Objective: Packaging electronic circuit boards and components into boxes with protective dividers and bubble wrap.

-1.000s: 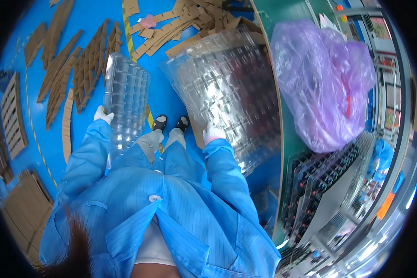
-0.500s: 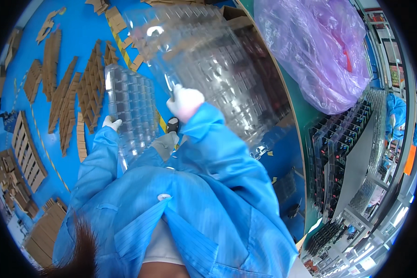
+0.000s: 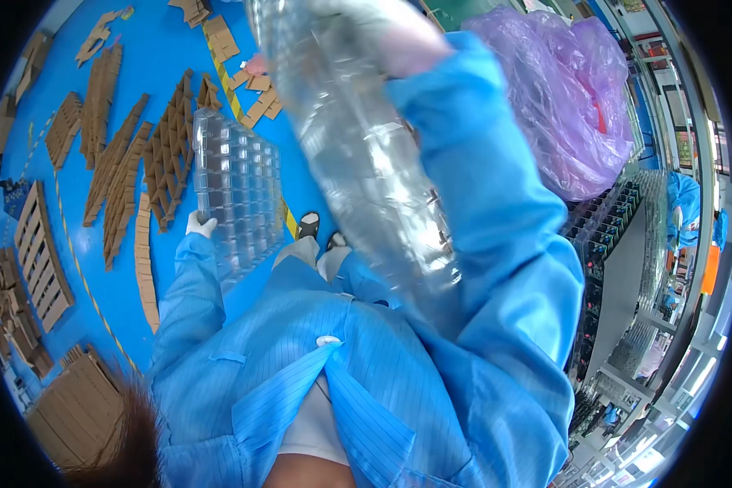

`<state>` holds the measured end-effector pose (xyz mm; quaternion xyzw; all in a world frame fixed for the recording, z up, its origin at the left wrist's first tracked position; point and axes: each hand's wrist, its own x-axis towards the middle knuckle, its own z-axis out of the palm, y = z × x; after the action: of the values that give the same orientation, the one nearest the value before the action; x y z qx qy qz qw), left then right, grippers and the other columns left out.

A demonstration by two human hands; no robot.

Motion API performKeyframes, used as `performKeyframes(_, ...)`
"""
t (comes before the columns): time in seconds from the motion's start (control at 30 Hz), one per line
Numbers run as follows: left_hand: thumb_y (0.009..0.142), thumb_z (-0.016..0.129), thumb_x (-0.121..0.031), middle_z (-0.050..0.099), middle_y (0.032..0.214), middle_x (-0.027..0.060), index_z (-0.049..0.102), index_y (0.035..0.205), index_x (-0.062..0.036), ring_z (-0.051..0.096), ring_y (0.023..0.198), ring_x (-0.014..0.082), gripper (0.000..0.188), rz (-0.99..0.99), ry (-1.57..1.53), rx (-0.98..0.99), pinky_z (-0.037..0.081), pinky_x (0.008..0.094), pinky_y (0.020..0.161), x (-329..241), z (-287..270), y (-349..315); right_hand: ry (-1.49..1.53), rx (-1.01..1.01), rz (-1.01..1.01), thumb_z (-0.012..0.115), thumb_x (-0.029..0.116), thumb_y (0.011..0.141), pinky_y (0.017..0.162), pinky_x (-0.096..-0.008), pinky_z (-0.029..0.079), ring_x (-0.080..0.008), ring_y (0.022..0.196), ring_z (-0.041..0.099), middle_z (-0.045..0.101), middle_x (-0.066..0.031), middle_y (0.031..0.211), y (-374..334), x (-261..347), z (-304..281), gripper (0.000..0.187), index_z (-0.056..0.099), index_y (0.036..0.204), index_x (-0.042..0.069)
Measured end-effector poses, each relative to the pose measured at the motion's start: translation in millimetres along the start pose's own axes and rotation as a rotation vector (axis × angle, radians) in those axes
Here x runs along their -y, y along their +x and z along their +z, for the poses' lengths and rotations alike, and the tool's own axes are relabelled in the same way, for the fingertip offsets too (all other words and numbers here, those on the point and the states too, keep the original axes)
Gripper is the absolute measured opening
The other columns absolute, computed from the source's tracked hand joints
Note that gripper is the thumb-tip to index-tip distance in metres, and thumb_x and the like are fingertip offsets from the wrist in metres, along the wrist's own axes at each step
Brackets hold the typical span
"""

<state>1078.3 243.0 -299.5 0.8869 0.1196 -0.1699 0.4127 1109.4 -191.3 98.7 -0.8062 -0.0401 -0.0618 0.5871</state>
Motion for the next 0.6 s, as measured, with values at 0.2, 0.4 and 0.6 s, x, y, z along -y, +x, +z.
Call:
performKeyframes(0.2, 0.067, 0.058, -0.009, 0.059, 0.089, 0.0147, 0.050, 0.104, -0.0033, 0.058, 0.078, 0.0271, 0.038, -0.116, 0.068, 0.077, 0.046, 0.0322, 0.072, -0.6, -12.4, -23.8, 0.177, 0.006, 0.452, 0.053, 0.031, 0.071, 0.060, -0.0308, 0.044, -0.0226, 0.066, 0.056, 0.061, -0.0156, 0.079, 12.7, -97.7, 83.0, 0.032, 0.063, 0.078, 0.001)
performKeyframes(0.4, 0.066, 0.058, -0.010, 0.058, 0.087, 0.0146, 0.048, 0.103, -0.0018, 0.057, 0.075, 0.0267, 0.039, -0.022, -0.011, -0.016, 0.046, 0.0329, 0.071, 24.0, -7.3, -43.3, 0.678, -0.093, 0.946, 0.060, 0.025, 0.068, 0.043, -0.0312, 0.034, -0.0187, 0.049, 0.045, 0.048, -0.0101, 0.059, -9.2, -220.2, 207.4, 0.025, 0.055, 0.074, 0.002)
performKeyframes(0.6, 0.069, 0.058, -0.013, 0.060, 0.089, 0.0128, 0.048, 0.108, -0.0070, 0.058, 0.077, 0.0264, 0.041, 0.027, -0.041, 0.037, 0.046, 0.0336, 0.071, -19.8, 27.5, -60.4, 0.675, -0.091, 0.962, 0.059, 0.030, 0.072, 0.049, -0.0329, 0.038, -0.0202, 0.056, 0.048, 0.054, -0.0127, 0.073, -52.7, -311.7, 279.0, 0.031, 0.056, 0.084, 0.001)
